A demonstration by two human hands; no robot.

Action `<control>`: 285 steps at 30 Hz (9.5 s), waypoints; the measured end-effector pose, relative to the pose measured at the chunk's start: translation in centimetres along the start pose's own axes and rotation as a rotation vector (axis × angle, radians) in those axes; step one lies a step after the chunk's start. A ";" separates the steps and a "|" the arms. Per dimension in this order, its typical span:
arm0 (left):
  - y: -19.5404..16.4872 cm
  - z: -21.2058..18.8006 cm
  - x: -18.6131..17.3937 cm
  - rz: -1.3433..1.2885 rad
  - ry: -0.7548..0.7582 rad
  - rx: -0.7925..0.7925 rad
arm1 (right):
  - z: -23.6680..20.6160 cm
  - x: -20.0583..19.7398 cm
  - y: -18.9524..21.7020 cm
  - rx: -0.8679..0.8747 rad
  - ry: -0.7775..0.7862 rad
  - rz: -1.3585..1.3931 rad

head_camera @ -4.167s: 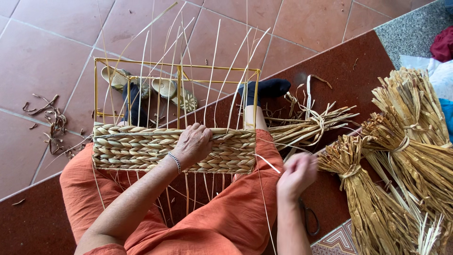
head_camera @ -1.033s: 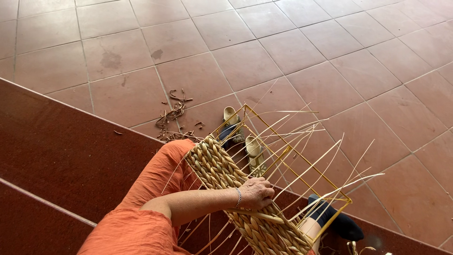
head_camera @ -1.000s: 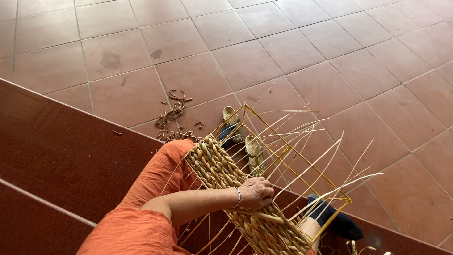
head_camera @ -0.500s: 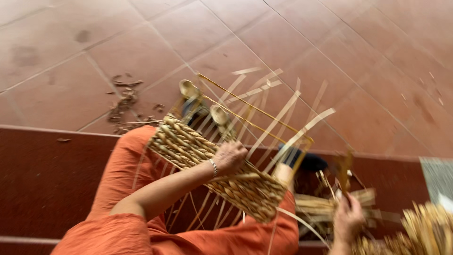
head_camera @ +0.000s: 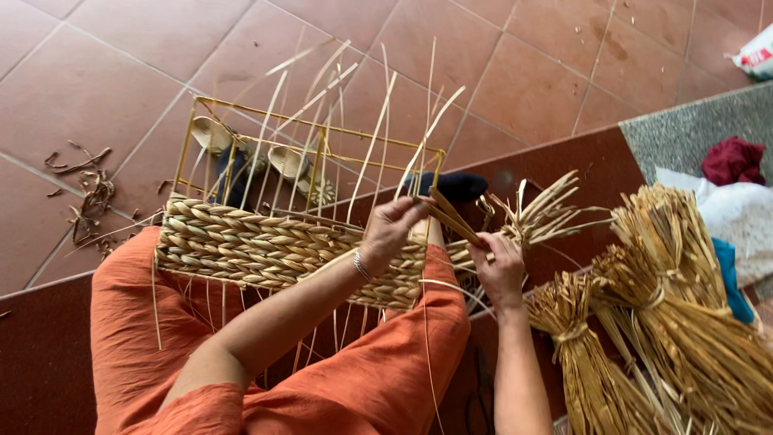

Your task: The person weaves dried palm leaves into a rectangular basket frame, interlacing strands by hand and trimming excess with scissors. The basket gradually fills as the person continues weaving and occasionally adjusts the frame.

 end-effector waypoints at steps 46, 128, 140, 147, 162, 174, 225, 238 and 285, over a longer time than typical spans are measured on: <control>-1.8 -5.9 -10.0 1.157 0.129 0.189 | 2.6 10.6 13.7 -0.123 0.044 0.439; -3.1 -11.0 -16.7 1.687 0.353 -0.203 | 6.4 14.1 17.6 -0.322 0.344 0.367; -7.3 -11.7 -13.0 1.779 0.126 0.515 | 6.6 15.5 17.3 -0.218 0.349 0.262; -2.3 -7.1 -14.1 1.626 0.169 0.129 | 7.4 14.5 16.6 -0.090 0.500 0.399; -0.6 -9.8 -15.7 -0.028 -0.056 -0.187 | 7.8 16.4 16.7 -0.014 0.313 0.461; -6.5 -9.2 -17.1 1.823 0.129 0.273 | 7.8 15.9 17.5 -0.125 0.259 0.375; -4.7 -8.2 -22.0 1.522 0.072 0.013 | 8.8 17.3 21.1 -0.221 0.333 0.189; -0.8 -10.3 -26.5 1.335 0.144 -0.040 | -18.9 1.5 7.2 0.580 -0.361 0.505; 1.6 -8.2 -8.5 1.327 0.623 -0.055 | -7.3 7.9 13.1 -0.025 0.244 -0.164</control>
Point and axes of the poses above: each hand's wrist, its own z-axis towards the middle knuckle, its own x-axis out of the palm, y = z × x, the point moved 6 cm from there along z, towards the middle knuckle, and after that the axes turned 11 degrees about y, right-handed, at the moved point
